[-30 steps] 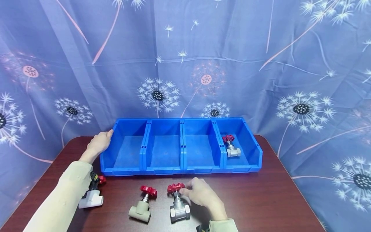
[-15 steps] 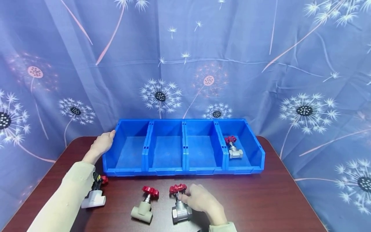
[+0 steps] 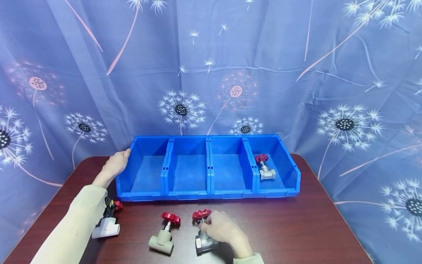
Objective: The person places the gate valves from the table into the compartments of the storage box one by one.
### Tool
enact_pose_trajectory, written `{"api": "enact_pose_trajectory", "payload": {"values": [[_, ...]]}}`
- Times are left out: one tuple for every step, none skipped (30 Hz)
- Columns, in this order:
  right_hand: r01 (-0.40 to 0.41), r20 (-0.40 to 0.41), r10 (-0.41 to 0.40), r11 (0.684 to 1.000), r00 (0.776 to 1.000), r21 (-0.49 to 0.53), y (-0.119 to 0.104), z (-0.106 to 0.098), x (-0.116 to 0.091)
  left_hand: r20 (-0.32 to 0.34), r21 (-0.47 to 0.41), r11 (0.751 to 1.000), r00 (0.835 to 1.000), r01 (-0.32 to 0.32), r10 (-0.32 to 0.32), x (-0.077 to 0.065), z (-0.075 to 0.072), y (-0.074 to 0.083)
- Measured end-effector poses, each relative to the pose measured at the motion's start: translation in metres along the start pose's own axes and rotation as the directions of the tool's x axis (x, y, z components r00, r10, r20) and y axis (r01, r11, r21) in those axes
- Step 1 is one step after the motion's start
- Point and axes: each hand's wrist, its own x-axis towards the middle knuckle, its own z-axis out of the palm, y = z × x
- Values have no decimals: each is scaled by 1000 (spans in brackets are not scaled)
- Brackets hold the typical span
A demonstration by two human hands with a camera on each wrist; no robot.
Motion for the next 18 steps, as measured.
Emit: {"api": "enact_pose_trajectory", "payload": {"values": [[-13,-7,13,1000,1000,-6,-1,1,1,0,-3,1000,1000,3,-3,0,0,0],[-25,-14,25,1000,1000,-12,-1,1,1,1,-5,1000,1000,4,-4,0,0,0],[-36,-19,36,999,999,-14,-1,2,2,3,-8,1000,1000,5,-5,1,0,0],[-44,-23,44,999,999,-12,-1,3,2,4,-10,1000,1000,6,-6,1,1,0],[-48,-26,48,999,999,-10,-1,3,3,3,-14,1000,1000,7,-7,1,1,0],[-49,-29,49,999,998,-9,-1,4,3,1,-14,1000,1000,6,-6,1,1,0],[-51,-34,50,999,998,-6,-1,4,4,0,-16,1000,1000,3,-3,1,1,0],[-52,-37,52,999,998,-4,-1,5,4,0,-18,1000,1000,1,-1,1,1,0],[-54,-39,54,999,998,-3,-2,5,4,-1,-18,1000,1000,1,-1,1,1,0],[-55,-41,55,998,998,-2,-2,5,4,-2,-17,1000,1000,1,-1,0,1,0],[-56,-43,56,998,998,-1,-2,5,4,0,-17,1000,1000,2,-2,0,1,0],[-58,-43,58,998,997,0,-3,5,4,1,-17,1000,1000,3,-3,0,0,-1],[-63,-42,63,998,997,2,-3,5,4,3,-19,1000,1000,4,-4,-1,0,-1],[-65,-42,65,998,997,3,-3,5,4,4,-20,1000,1000,6,-6,-1,0,0],[-67,-44,67,998,997,2,-3,5,4,4,-21,1000,1000,6,-6,-1,0,0],[-67,-45,67,998,997,1,-3,5,4,2,-24,1000,1000,7,-7,-1,0,0],[-66,-49,66,998,997,0,-3,5,3,2,-29,1000,1000,8,-7,-1,0,1],[-63,-54,63,998,997,-3,-3,5,3,1,-33,999,1000,7,-7,-1,0,1]]}}
